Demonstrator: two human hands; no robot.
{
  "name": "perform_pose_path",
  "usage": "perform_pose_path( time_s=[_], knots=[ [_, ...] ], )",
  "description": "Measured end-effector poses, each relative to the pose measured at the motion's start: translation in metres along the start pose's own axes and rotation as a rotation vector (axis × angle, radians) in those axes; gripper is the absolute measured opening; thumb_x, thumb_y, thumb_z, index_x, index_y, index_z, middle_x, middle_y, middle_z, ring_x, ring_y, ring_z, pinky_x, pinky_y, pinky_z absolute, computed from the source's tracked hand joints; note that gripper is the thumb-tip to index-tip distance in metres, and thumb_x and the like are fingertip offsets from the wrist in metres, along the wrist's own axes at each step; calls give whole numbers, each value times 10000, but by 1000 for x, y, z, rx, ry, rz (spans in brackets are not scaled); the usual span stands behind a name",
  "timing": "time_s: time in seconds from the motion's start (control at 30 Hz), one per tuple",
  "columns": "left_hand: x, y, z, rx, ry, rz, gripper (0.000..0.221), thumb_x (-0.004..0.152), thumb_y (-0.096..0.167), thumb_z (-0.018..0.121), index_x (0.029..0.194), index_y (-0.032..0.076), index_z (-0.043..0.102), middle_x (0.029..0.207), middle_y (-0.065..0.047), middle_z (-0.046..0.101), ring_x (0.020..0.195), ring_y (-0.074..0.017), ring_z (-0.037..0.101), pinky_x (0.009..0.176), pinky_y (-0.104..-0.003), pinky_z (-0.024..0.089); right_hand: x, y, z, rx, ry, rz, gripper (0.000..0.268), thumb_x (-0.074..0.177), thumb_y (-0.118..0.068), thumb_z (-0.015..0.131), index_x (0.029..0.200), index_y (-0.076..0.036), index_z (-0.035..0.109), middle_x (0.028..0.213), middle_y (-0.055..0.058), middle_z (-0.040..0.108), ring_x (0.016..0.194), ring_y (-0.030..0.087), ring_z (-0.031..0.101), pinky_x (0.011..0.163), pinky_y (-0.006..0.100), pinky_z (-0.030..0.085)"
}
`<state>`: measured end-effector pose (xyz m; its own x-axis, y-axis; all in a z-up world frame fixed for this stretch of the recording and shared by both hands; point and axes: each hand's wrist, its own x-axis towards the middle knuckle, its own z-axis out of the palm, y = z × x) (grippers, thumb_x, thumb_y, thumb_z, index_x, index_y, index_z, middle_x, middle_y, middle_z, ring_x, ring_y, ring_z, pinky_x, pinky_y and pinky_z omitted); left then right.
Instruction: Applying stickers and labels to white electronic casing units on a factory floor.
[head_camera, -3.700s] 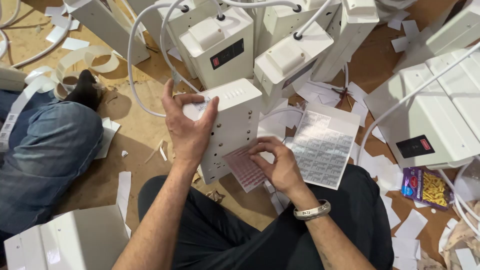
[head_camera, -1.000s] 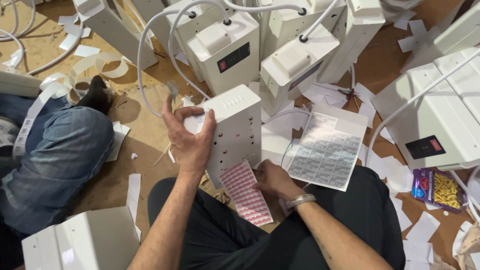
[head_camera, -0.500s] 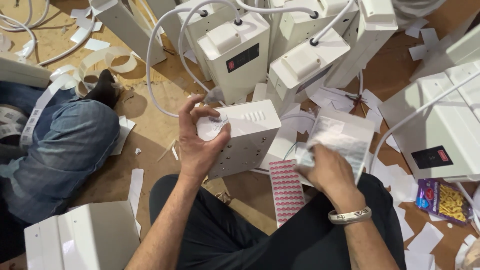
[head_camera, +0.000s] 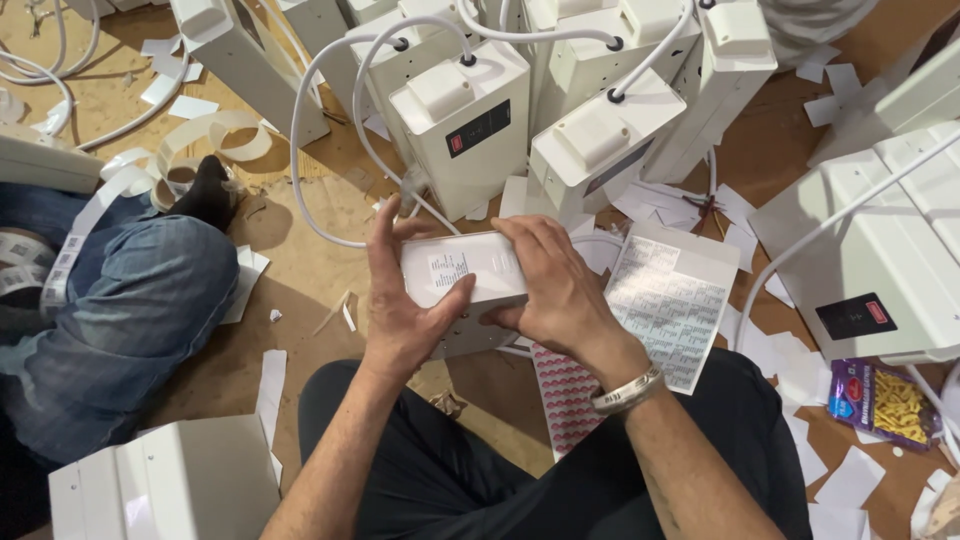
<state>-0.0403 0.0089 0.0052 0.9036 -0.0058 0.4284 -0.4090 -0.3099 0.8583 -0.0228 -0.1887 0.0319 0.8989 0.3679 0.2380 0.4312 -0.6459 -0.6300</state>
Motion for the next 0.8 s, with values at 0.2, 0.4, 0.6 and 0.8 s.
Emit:
perform_pose_path(
  time_s=[0.2,0.4,0.6,0.8],
  knots=[
    [4,-25,-24,-44,-35,-47,1147,820,80,857,1649,103,64,1442,-198,500,1290,-291,571,1099,-406,532,-15,25,22,265,145,43,1125,588,-126,990,1506,-56,343,1454,178,477,1369,336,489,1136,433,445],
    [30,-31,-42,-42,-42,-213,1262,733,208,882,1631,127,0,1473,-201,422,1227,-304,628,991,-424,620,-8,54,51,756,3,189,1239,630,-128,930,1573,-111,127,1466,108,488,1354,301,515,1070,462,525],
    [18,-60,-97,183,123,-89,1229,847,168,918,1668,92,8,1513,-234,428,1306,-346,583,1103,-464,506,-12,36,86,525,-172,155,1100,672,-214,980,1524,-97,293,1418,175,596,1339,322,576,1117,427,464],
    [4,-41,-88,449,407,-43,944,990,113,834,1661,79,171,1491,-186,496,1264,-274,640,1063,-422,519,-4,-5,102,416,-84,210,1066,687,-311,918,1483,-70,251,1326,213,615,1208,365,648,1011,430,540]
  ],
)
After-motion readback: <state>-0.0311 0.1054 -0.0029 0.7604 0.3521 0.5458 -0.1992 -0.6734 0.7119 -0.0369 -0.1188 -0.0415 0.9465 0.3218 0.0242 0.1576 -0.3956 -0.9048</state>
